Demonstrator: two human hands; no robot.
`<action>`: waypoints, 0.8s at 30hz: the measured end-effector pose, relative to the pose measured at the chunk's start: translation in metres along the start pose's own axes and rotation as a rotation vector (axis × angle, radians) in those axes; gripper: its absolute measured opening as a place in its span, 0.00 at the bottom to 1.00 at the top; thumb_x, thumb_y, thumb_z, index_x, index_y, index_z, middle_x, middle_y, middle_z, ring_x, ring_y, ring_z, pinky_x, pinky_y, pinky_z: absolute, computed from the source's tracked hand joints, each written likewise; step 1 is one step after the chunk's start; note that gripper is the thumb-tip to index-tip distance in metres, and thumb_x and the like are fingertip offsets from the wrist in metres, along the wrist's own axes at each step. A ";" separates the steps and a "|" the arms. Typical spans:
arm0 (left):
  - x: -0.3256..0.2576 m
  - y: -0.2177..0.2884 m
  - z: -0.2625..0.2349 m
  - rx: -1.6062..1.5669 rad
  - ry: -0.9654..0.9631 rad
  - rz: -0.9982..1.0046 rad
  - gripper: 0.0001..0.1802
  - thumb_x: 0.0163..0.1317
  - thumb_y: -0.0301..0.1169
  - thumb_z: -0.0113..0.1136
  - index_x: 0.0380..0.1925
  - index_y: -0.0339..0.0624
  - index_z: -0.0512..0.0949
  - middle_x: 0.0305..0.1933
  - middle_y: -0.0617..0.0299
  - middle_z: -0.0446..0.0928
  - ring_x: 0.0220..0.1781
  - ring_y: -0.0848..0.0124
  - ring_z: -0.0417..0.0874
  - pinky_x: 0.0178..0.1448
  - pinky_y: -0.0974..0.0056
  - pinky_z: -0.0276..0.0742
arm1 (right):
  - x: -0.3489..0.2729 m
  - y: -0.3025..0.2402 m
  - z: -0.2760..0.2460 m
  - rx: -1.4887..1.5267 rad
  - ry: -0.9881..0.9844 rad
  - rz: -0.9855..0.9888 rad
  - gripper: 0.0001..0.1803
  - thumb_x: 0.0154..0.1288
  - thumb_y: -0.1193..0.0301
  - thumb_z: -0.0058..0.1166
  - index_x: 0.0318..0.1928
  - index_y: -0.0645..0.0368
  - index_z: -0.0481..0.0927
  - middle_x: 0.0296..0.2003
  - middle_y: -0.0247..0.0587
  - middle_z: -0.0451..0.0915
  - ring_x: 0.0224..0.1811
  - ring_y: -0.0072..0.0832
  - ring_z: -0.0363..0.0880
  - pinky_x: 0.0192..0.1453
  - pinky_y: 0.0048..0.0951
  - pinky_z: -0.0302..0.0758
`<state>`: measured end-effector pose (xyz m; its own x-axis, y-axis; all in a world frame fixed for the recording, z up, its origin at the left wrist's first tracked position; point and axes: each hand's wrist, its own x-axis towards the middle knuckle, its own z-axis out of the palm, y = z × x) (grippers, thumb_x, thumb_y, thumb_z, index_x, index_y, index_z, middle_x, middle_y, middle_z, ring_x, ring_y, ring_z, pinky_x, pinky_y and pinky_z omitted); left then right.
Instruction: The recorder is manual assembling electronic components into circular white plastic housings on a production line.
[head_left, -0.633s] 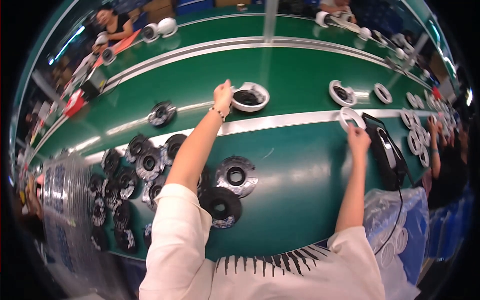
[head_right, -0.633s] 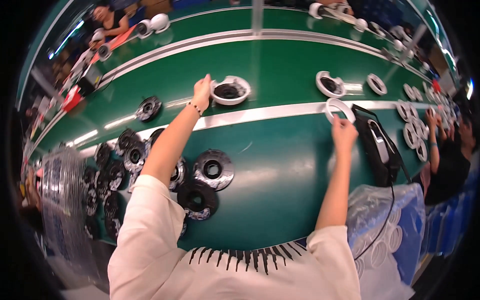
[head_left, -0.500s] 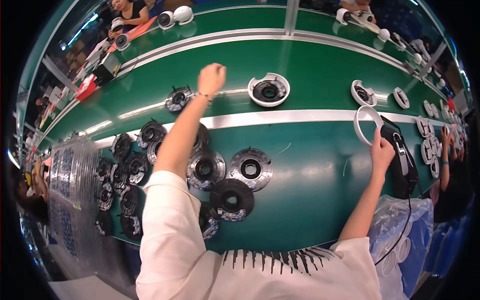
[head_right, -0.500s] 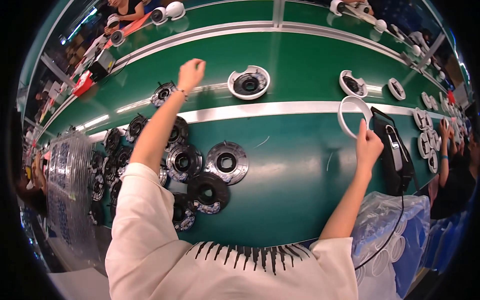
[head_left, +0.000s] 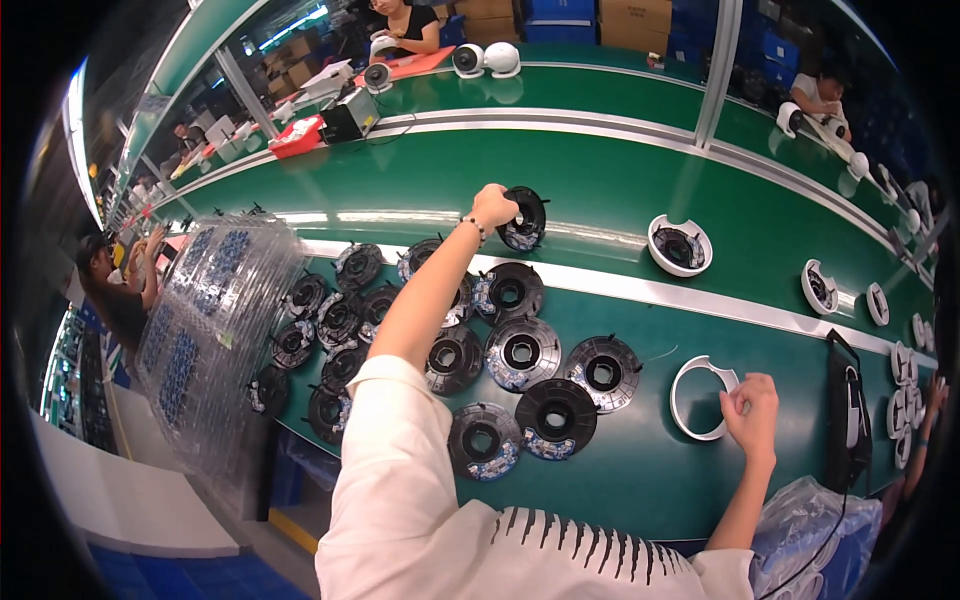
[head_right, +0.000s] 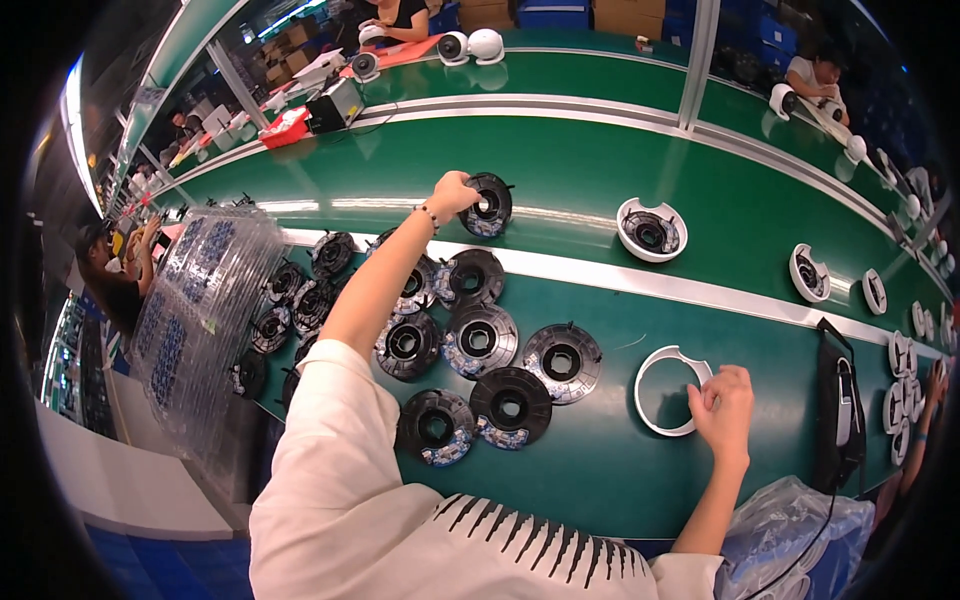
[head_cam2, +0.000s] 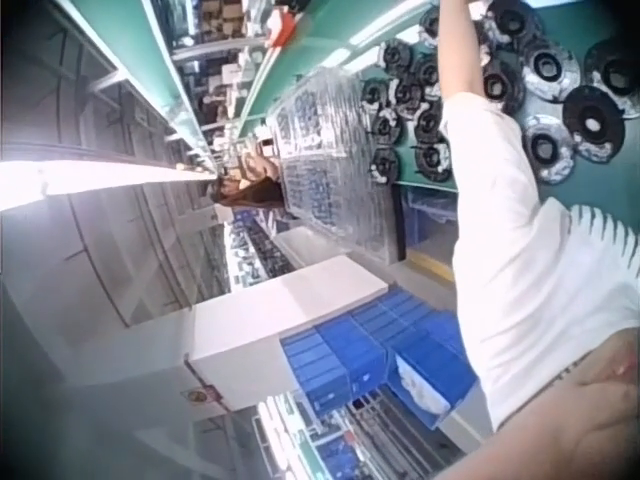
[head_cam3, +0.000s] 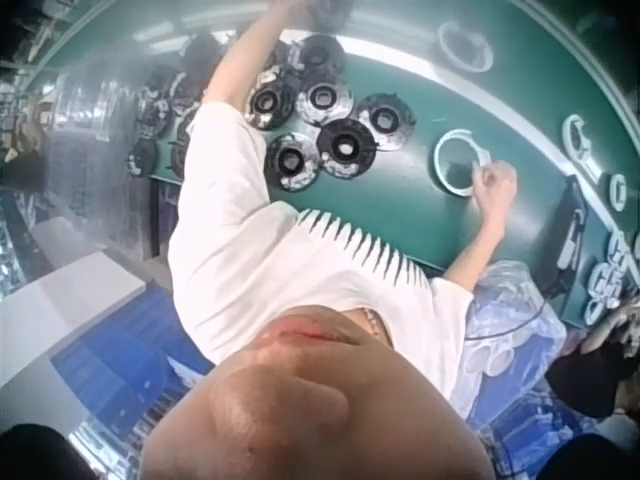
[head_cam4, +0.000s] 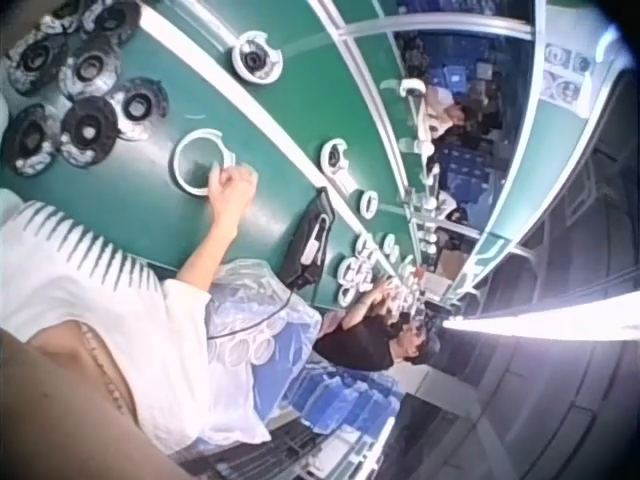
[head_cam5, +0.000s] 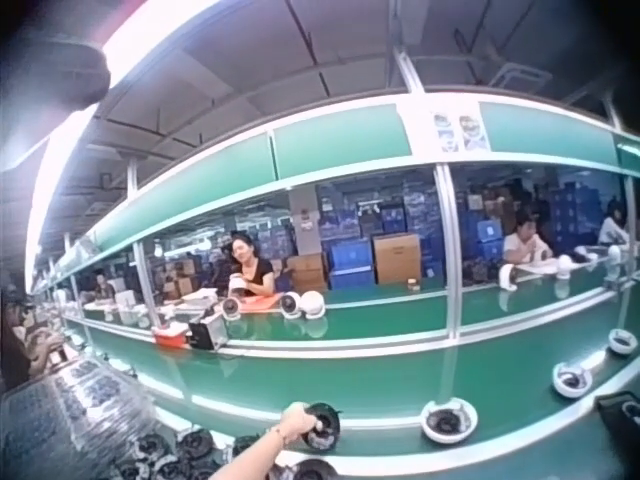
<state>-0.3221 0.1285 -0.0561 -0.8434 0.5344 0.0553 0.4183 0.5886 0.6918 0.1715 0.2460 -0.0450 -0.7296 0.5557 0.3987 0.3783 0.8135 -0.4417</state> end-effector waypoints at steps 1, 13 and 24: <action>-0.011 0.010 -0.003 -0.052 0.009 0.053 0.16 0.38 0.27 0.55 0.32 0.33 0.75 0.35 0.45 0.75 0.41 0.56 0.76 0.44 0.62 0.71 | 0.000 -0.009 -0.001 -0.003 0.010 0.003 0.14 0.33 0.73 0.62 0.12 0.62 0.67 0.21 0.44 0.72 0.34 0.42 0.70 0.39 0.35 0.68; -0.246 0.078 -0.077 -1.208 -0.297 0.117 0.17 0.52 0.18 0.48 0.45 0.33 0.64 0.45 0.57 0.70 0.47 0.71 0.72 0.50 0.66 0.69 | -0.003 -0.067 0.011 -0.176 -0.285 0.507 0.65 0.22 0.52 0.69 0.60 0.65 0.45 0.59 0.58 0.49 0.61 0.49 0.47 0.60 0.44 0.54; -0.298 0.075 -0.051 -1.424 -0.126 0.076 0.16 0.53 0.19 0.47 0.44 0.31 0.64 0.44 0.53 0.71 0.45 0.67 0.74 0.49 0.64 0.71 | -0.023 -0.067 -0.024 -0.112 -0.508 0.375 0.66 0.16 0.60 0.71 0.61 0.57 0.44 0.60 0.53 0.46 0.64 0.49 0.38 0.62 0.53 0.42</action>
<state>-0.0570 -0.0174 0.0166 -0.7683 0.6300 0.1137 -0.2917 -0.5026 0.8138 0.1765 0.1830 -0.0058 -0.7046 0.6780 -0.2095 0.6975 0.6075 -0.3799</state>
